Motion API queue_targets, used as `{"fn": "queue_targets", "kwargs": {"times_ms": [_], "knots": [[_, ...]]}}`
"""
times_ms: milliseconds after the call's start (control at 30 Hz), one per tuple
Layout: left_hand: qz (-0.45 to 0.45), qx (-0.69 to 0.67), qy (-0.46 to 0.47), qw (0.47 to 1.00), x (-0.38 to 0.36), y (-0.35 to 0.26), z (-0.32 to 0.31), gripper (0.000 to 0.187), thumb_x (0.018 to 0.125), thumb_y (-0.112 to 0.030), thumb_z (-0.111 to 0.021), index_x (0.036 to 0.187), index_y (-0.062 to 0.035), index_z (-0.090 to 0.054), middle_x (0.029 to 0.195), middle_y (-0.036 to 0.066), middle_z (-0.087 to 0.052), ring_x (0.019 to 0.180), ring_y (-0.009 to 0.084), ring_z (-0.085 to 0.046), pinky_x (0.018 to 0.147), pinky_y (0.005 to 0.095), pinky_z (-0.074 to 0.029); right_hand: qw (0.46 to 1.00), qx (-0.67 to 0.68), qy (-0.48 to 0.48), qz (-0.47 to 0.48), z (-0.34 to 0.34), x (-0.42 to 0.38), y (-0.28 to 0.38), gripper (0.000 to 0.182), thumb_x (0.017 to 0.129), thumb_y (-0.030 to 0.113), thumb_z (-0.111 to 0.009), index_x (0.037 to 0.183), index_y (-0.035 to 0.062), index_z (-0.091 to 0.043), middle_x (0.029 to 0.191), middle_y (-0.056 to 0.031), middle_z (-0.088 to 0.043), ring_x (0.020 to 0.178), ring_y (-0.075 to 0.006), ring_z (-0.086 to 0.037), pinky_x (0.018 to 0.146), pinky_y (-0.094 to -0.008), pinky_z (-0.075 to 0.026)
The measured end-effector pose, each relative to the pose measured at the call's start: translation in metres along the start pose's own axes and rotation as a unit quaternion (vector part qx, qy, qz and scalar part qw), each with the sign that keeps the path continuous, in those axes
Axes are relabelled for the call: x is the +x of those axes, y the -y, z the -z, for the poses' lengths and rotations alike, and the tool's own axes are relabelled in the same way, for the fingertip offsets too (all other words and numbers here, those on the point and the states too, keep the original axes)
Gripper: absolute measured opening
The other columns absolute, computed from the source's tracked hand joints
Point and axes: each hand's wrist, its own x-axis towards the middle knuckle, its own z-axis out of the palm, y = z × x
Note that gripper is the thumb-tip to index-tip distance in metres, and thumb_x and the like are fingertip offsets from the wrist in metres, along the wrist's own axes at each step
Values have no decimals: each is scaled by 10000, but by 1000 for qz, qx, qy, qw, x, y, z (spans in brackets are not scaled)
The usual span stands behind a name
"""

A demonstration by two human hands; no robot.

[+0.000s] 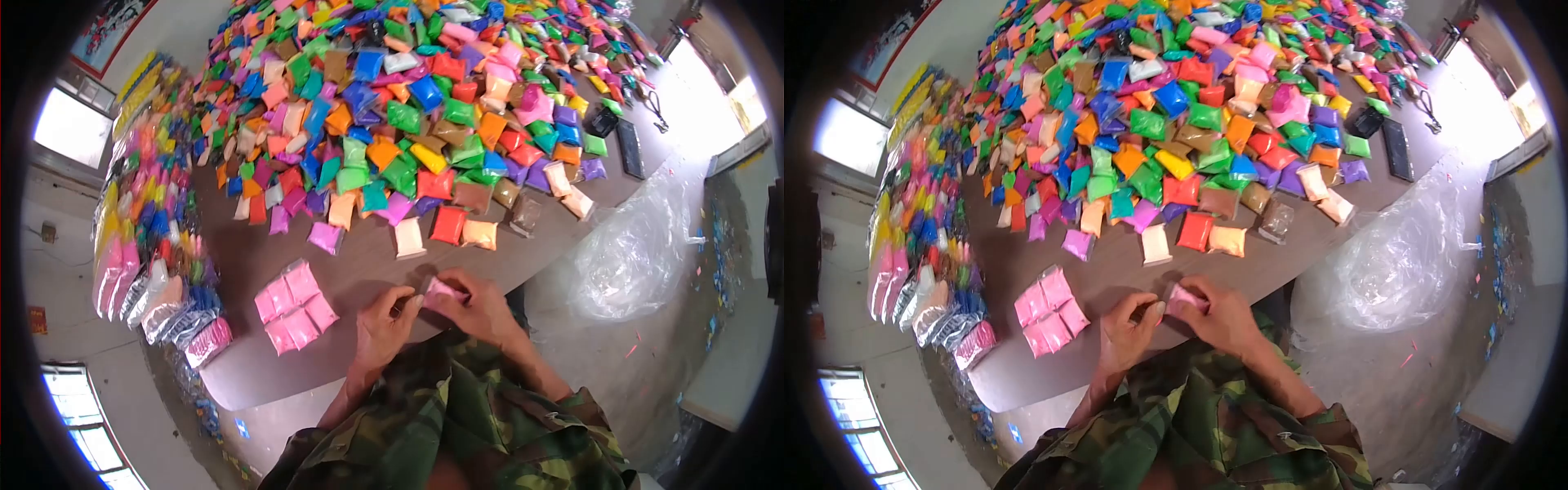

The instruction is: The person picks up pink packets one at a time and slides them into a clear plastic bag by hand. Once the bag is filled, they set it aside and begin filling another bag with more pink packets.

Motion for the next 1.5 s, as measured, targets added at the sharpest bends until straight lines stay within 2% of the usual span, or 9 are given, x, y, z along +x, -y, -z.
{"fn": "queue_targets", "kwargs": {"times_ms": [100,200,267,467,600,867,1300,1400,1500], "knots": [[-22,132,-12,991,-4,1,16,193,887,-135,-846,1007,-32,-735,947,113,-731,807,284,-748,689,380,-588,999,-46,-24,-4,8,1,-7,300,911,183,-756,1189,79,-712,1058,-176,-753,892,-409,-741,790,-446,-605],[-92,233,19,968,-10,14,25,233,857,-190,-865,1008,-64,-738,963,84,-694,837,287,-724,695,428,-585,993,-96,-50,39,8,3,-9,276,896,192,-765,1153,97,-730,1052,-147,-743,868,-399,-736,768,-465,-603],[-69,216,53,972,-16,21,27,248,857,-217,-862,1018,-74,-739,964,75,-675,851,301,-710,707,443,-578,987,-125,-71,71,2,3,-16,257,890,200,-768,1130,110,-742,1033,-127,-737,849,-393,-731,748,-475,-601],[-66,216,70,972,-25,13,30,190,864,-193,-832,989,-89,-733,985,70,-651,909,325,-693,773,464,-562,974,-209,-81,28,-2,-2,-7,263,912,253,-774,1142,132,-737,1015,-108,-740,847,-374,-737,726,-480,-602],[-121,252,82,957,-34,29,39,143,874,-152,-804,969,-87,-720,981,66,-642,913,325,-677,797,473,-546,974,-212,-75,33,-3,-7,-5,345,913,282,-785,1228,153,-725,1105,-116,-718,883,-363,-745,712,-473,-605],[-91,242,54,965,-36,16,36,92,913,-129,-768,965,-90,-703,962,78,-624,866,328,-657,751,467,-541,960,-252,-45,115,0,-17,-13,493,845,285,-857,1298,159,-708,1352,-78,-589,892,-297,-754,715,-428,-627],[-106,279,70,952,-36,17,34,112,924,-63,-718,928,-70,-607,929,116,-574,849,342,-647,693,465,-551,932,-333,-55,132,0,-16,1,488,780,278,-880,1224,130,-741,1130,-64,-623,947,-272,-680,741,-413,-593],[-132,300,52,943,-39,21,31,124,928,-52,-717,983,-64,-607,966,125,-633,847,372,-674,705,484,-554,929,-338,-54,139,1,-16,0,463,780,275,-878,1199,134,-743,1105,-61,-622,958,-273,-665,740,-416,-589],[-55,217,67,972,-35,14,29,119,975,-89,-692,1042,-64,-597,992,165,-655,875,409,-686,712,507,-555,932,-335,-49,130,-1,-16,0,449,774,270,-884,1187,153,-750,1099,-53,-631,955,-268,-676,733,-421,-590]]}}
